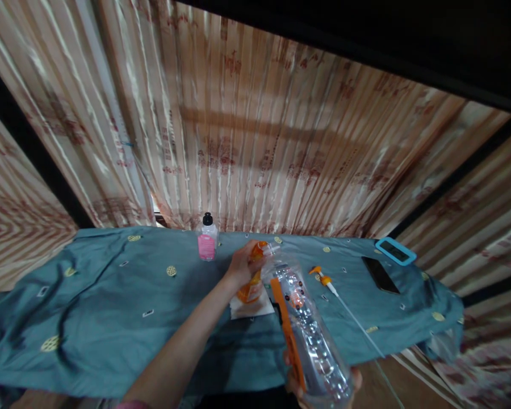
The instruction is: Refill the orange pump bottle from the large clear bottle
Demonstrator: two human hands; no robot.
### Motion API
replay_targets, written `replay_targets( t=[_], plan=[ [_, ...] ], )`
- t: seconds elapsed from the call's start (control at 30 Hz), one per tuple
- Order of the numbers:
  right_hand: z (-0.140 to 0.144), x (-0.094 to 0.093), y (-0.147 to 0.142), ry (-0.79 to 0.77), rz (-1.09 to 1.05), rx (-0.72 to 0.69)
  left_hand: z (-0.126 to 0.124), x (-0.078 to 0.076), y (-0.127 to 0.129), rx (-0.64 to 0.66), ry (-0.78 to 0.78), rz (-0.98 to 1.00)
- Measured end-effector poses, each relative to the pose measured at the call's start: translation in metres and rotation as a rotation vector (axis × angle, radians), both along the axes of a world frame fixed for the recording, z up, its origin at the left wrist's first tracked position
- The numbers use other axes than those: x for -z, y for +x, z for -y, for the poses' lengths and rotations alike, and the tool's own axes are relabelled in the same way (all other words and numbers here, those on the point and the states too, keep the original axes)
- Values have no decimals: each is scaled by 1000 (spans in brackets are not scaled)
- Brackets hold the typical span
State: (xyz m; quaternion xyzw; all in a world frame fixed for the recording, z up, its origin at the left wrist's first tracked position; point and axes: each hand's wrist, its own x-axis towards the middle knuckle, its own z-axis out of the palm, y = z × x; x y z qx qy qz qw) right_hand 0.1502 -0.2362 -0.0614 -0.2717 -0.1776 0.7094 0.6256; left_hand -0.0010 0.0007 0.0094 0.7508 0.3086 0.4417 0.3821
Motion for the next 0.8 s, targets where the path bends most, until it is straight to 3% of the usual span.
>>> replay_targets(
  t=[0.17, 0.3, 0.43, 0.63, 0.8],
  plan=[
    [5, -15, -11, 36, -202, 35, -4, 6, 4, 3, 20, 11],
    [4, 3, 0, 135, -206, -59, -7, 9, 8, -44, 8, -32],
    [0, 15, 6, 206, -232, -128, -3, 0, 5, -53, -47, -93],
    [1, 2, -6, 94, -282, -28, 1, -11, 3, -37, -61, -93],
    [-3, 1, -4, 131, -199, -39, 0, -8, 3, -31, -65, -68]
  ],
)
